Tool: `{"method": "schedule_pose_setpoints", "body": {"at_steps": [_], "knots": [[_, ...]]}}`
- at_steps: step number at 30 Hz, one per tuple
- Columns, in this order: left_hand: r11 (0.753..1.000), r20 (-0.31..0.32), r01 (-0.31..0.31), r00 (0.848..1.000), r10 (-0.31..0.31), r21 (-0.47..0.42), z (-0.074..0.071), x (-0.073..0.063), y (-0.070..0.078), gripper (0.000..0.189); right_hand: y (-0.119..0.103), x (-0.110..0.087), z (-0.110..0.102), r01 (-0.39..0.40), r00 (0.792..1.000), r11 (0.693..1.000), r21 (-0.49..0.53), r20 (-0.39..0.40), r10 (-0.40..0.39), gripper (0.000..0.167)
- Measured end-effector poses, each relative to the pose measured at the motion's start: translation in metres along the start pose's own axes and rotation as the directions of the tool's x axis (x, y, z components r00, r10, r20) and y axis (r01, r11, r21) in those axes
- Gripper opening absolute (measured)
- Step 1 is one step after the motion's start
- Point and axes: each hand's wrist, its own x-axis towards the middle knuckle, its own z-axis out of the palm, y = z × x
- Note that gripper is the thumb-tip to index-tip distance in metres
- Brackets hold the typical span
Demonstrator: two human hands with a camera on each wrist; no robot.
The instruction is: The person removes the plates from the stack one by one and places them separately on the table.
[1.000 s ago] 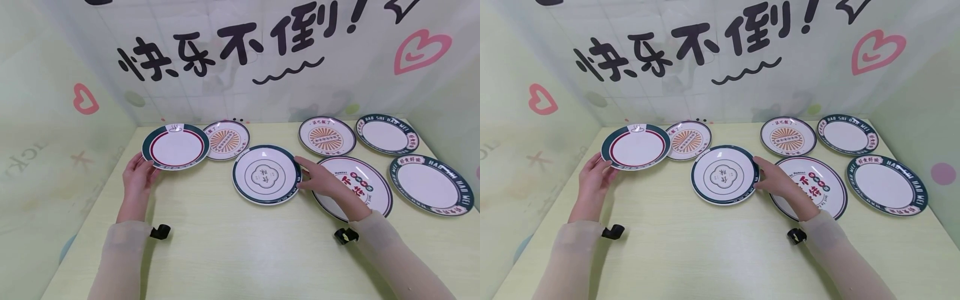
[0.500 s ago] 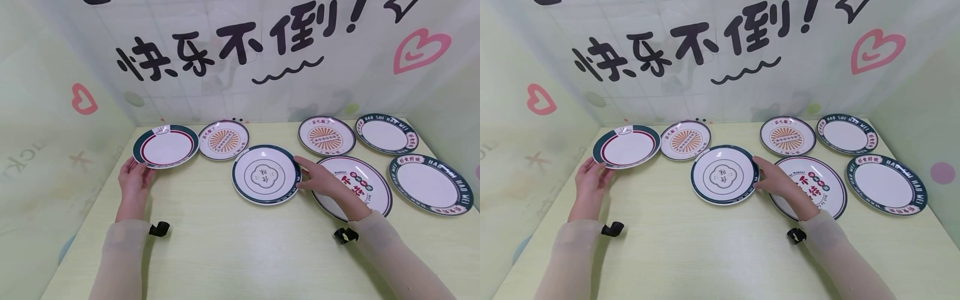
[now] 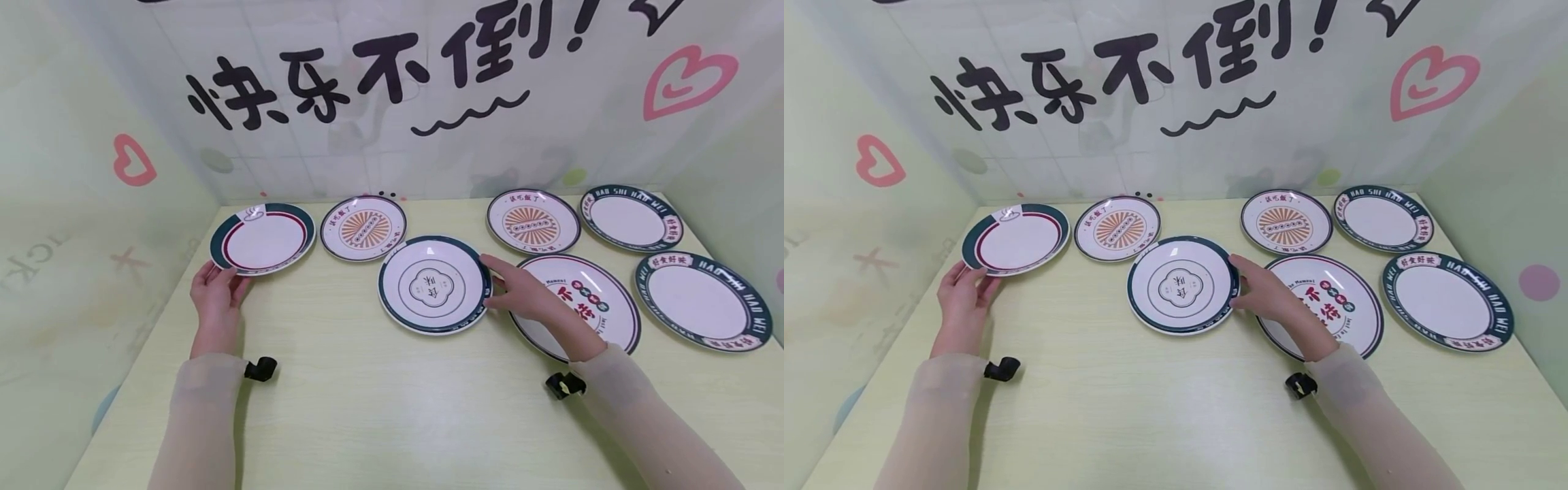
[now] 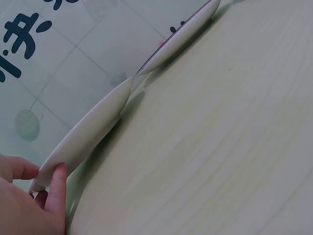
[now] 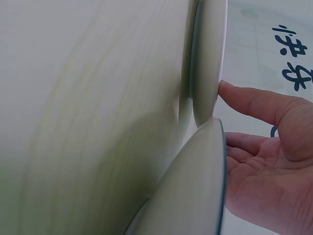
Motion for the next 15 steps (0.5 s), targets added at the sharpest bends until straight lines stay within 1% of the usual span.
{"method": "schedule_pose_setpoints", "body": {"at_steps": [3, 7, 9, 11, 15], "knots": [[1.000, 0.023, 0.006, 1.000, -0.006, -0.002, 0.0000, -0.0006, 0.0002, 0.065, 0.0010, -0.0001, -0.0006, -0.004, 1.000, 1.000, 0.012, 0.001, 0.004, 0.080], [1.000, 0.055, 0.016, 0.998, -0.018, 0.022, -0.0012, -0.0008, 0.0008, 0.067, 0.0015, 0.0001, -0.0002, -0.002, 1.000, 1.000, 0.022, 0.007, 0.002, 0.081], [0.999, 0.084, 0.025, 0.996, -0.028, 0.035, -0.0025, -0.0010, 0.0014, 0.070, 0.0010, 0.0000, -0.0001, -0.002, 1.000, 1.000, 0.017, 0.006, 0.002, 0.081], [0.997, 0.116, 0.037, 0.992, -0.045, 0.065, -0.0039, -0.0018, 0.0023, 0.073, 0.0004, -0.0001, -0.0003, -0.004, 1.000, 1.000, 0.011, 0.004, 0.004, 0.080], [0.987, 0.180, 0.065, 0.979, -0.091, 0.147, -0.0062, -0.0043, 0.0052, 0.078, -0.0005, 0.0002, -0.0008, -0.002, 1.000, 1.000, 0.007, 0.004, 0.002, 0.080]]}}
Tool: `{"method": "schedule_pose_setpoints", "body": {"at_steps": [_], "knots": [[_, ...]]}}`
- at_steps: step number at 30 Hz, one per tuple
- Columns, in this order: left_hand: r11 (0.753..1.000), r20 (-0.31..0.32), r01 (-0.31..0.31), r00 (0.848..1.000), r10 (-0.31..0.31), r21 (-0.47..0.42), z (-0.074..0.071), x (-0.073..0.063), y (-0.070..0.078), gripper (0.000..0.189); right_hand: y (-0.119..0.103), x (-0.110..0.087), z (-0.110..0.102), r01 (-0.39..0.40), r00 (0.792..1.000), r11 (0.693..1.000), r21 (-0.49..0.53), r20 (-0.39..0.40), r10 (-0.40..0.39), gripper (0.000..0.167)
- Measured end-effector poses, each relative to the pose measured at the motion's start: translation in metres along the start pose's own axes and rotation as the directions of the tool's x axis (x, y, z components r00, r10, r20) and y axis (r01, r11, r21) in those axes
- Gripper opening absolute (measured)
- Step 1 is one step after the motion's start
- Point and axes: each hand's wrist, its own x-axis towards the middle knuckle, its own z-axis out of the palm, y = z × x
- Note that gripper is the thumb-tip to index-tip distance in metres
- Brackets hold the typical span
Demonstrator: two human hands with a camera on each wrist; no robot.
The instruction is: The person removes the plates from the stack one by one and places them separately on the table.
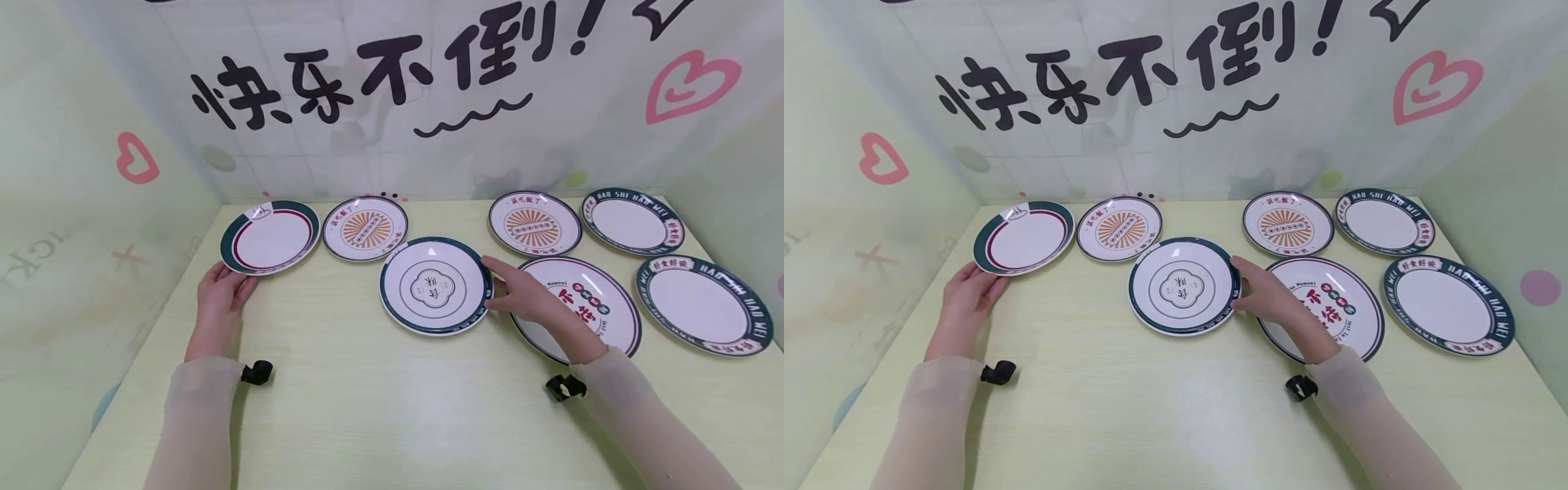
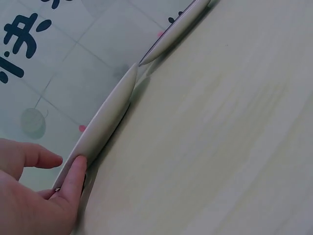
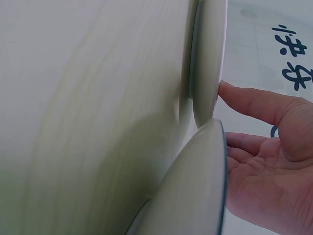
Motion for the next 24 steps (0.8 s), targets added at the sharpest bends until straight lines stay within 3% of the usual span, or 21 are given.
{"method": "schedule_pose_setpoints", "body": {"at_steps": [4, 9, 12, 15, 19, 24], "knots": [[0.996, 0.039, 0.040, 0.998, -0.044, 0.082, 0.000, -0.003, 0.004, 0.079, 0.001, 0.000, 0.000, 0.006, 1.000, 1.000, 0.009, 0.001, -0.006, 0.080], [0.972, -0.015, 0.056, 0.998, -0.054, 0.230, 0.003, -0.005, 0.009, 0.077, 0.000, -0.001, 0.000, 0.014, 1.000, 1.000, 0.010, 0.000, -0.014, 0.080], [0.952, -0.056, 0.023, 0.998, -0.006, 0.304, 0.005, -0.006, 0.010, 0.074, -0.001, -0.002, 0.000, 0.018, 1.000, 1.000, 0.006, -0.002, -0.018, 0.080], [0.942, -0.055, -0.032, 0.997, 0.053, 0.333, 0.007, -0.008, 0.010, 0.067, -0.002, -0.003, 0.000, 0.023, 1.000, 1.000, 0.005, -0.004, -0.023, 0.080], [0.934, -0.015, -0.088, 0.995, 0.099, 0.347, 0.010, -0.012, 0.010, 0.061, -0.003, -0.003, 0.001, 0.029, 1.000, 1.000, 0.009, -0.003, -0.029, 0.080], [0.936, 0.066, -0.124, 0.992, 0.109, 0.330, 0.015, -0.021, 0.007, 0.061, -0.003, -0.003, 0.000, 0.022, 1.000, 1.000, 0.004, -0.001, -0.022, 0.080]]}}
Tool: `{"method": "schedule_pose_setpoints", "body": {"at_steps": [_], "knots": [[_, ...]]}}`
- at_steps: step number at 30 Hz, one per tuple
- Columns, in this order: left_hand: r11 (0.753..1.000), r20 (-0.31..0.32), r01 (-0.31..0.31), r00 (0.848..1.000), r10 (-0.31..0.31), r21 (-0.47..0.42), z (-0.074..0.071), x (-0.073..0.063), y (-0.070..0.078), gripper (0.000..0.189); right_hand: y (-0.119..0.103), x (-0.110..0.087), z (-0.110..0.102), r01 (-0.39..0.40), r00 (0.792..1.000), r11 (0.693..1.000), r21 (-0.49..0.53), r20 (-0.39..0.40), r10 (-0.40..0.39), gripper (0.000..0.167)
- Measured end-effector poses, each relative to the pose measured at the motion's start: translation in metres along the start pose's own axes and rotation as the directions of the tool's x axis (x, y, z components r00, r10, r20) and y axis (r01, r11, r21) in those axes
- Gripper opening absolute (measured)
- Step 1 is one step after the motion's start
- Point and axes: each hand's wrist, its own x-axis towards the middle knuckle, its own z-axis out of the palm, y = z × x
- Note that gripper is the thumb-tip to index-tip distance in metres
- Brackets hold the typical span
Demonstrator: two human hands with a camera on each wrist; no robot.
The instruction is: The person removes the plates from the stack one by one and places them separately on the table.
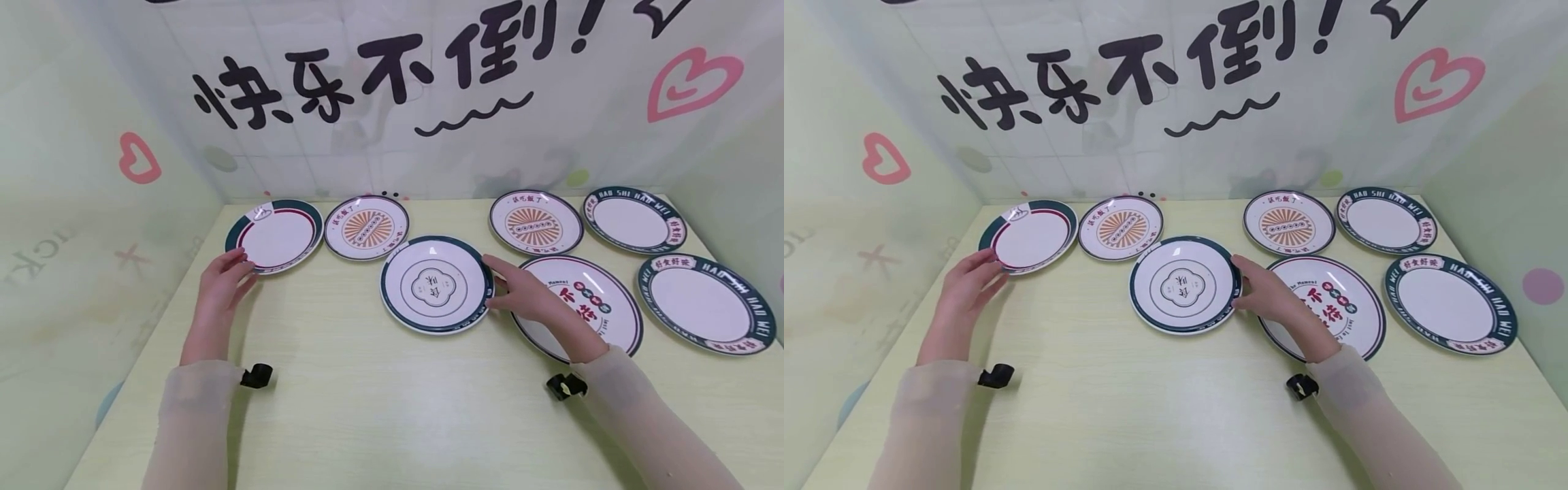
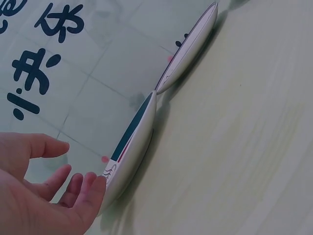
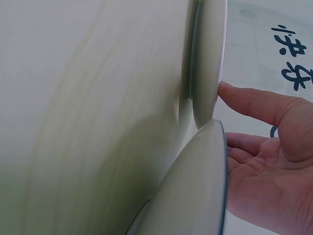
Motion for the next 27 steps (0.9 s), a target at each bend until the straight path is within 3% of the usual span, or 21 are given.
{"method": "schedule_pose_setpoints", "body": {"at_steps": [4, 11, 19, 27], "knots": [[1.000, 0.057, -0.020, 0.998, 0.021, -0.015, 0.005, -0.005, 0.000, 0.062, 0.001, 0.000, -0.001, -0.008, 1.000, 1.000, -0.004, 0.001, 0.008, 0.079], [1.000, 0.102, -0.015, 0.995, 0.015, -0.002, 0.014, -0.009, 0.001, 0.045, 0.002, 0.001, -0.001, -0.014, 1.000, 1.000, 0.005, 0.003, 0.014, 0.079], [0.999, 0.130, -0.019, 0.991, 0.015, 0.032, 0.025, -0.013, 0.002, 0.061, 0.001, 0.001, -0.001, -0.024, 1.000, 1.000, -0.001, 0.004, 0.024, 0.079], [1.000, 0.194, -0.020, 0.981, 0.015, 0.022, 0.033, -0.016, -0.001, 0.046, 0.000, 0.001, -0.001, -0.026, 1.000, 1.000, -0.003, 0.003, 0.026, 0.079]]}}
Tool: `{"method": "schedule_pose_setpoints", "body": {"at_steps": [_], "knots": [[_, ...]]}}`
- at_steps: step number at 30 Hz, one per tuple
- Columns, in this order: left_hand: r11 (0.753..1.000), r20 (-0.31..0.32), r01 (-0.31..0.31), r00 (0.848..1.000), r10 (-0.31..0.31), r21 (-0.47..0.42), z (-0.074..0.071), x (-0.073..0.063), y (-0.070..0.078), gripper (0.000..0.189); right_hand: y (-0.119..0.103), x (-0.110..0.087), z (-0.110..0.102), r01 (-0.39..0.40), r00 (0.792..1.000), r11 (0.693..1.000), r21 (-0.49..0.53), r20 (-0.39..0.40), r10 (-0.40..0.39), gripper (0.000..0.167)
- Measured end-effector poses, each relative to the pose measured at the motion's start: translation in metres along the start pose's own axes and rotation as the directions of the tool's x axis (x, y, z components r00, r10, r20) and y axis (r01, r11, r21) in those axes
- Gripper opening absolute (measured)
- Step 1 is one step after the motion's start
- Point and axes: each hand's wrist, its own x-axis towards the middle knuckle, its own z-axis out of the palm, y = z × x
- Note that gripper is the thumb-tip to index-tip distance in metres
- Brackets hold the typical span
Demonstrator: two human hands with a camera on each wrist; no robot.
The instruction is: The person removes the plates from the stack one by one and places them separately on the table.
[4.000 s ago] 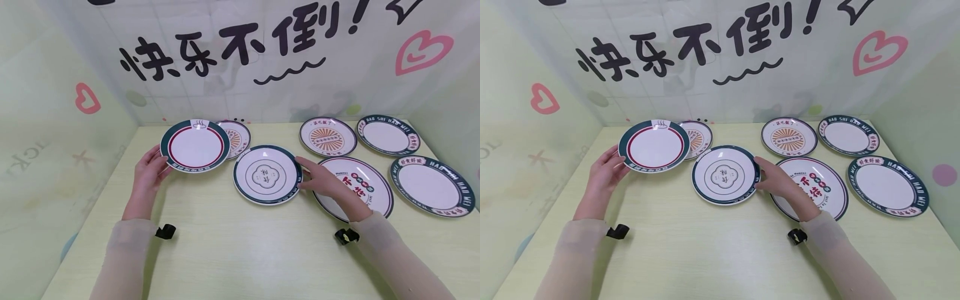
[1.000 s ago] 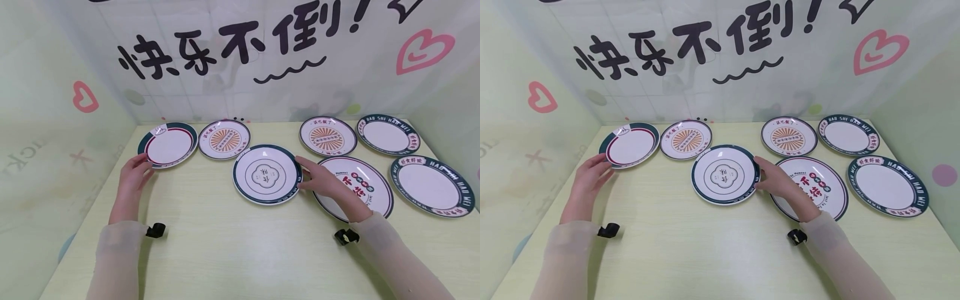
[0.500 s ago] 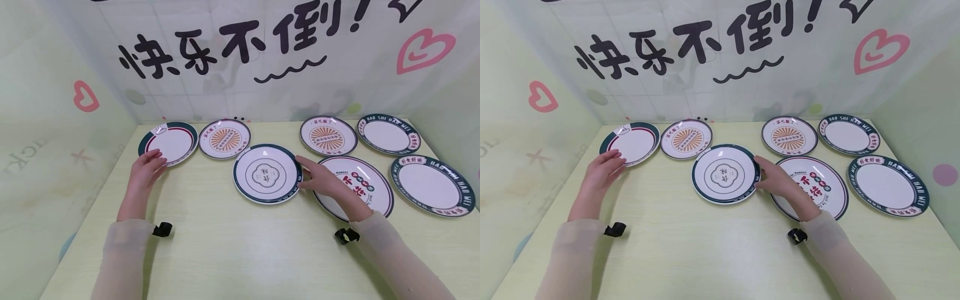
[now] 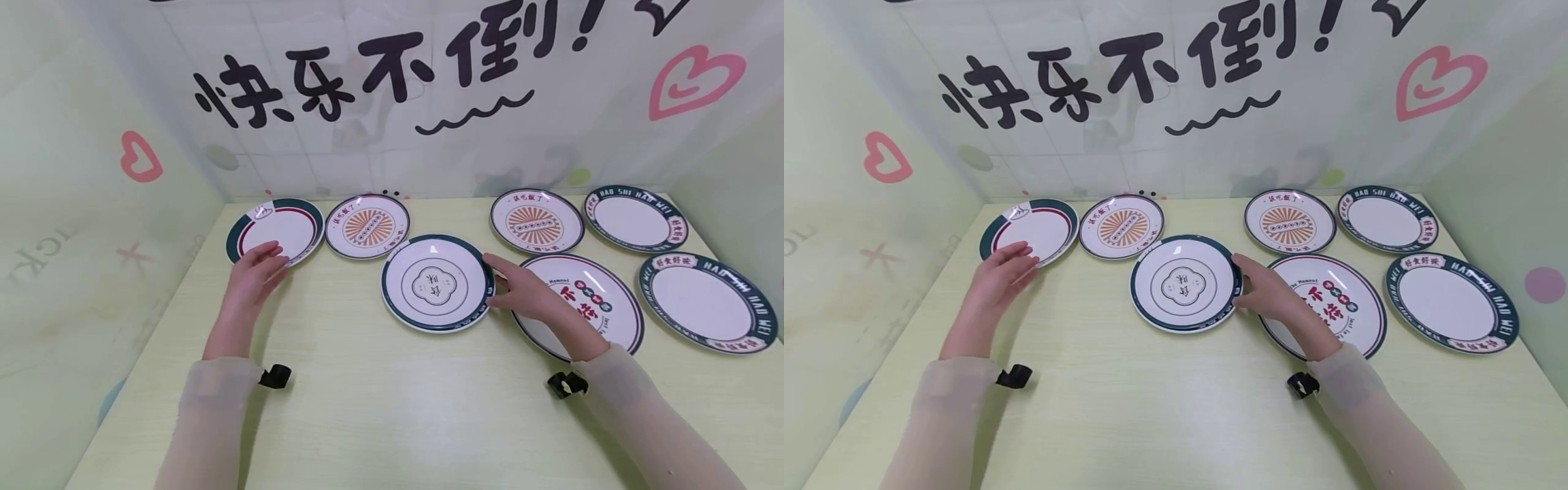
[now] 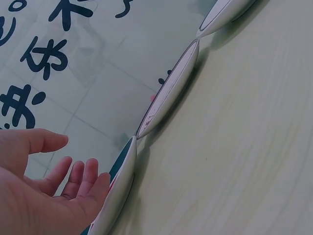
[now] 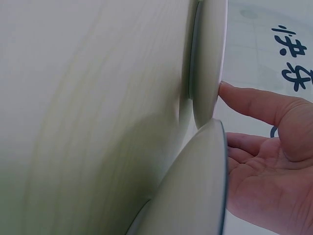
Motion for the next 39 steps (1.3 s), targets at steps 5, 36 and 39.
{"method": "schedule_pose_setpoints", "body": {"at_steps": [5, 36, 39], "knots": [[1.000, 0.025, -0.009, 1.000, 0.009, -0.012, 0.006, -0.001, -0.002, 0.046, -0.002, -0.001, 0.000, 0.009, 1.000, 1.000, -0.004, -0.005, -0.009, 0.080], [0.995, 0.136, -0.027, 0.991, 0.014, 0.095, 0.041, -0.007, -0.020, 0.052, -0.004, -0.002, 0.000, 0.034, 0.999, 0.999, -0.003, -0.005, -0.034, 0.078], [0.994, 0.151, -0.032, 0.988, 0.015, 0.107, 0.045, -0.007, -0.024, 0.052, -0.004, -0.002, 0.000, 0.036, 0.999, 0.999, -0.003, -0.004, -0.036, 0.078]]}}
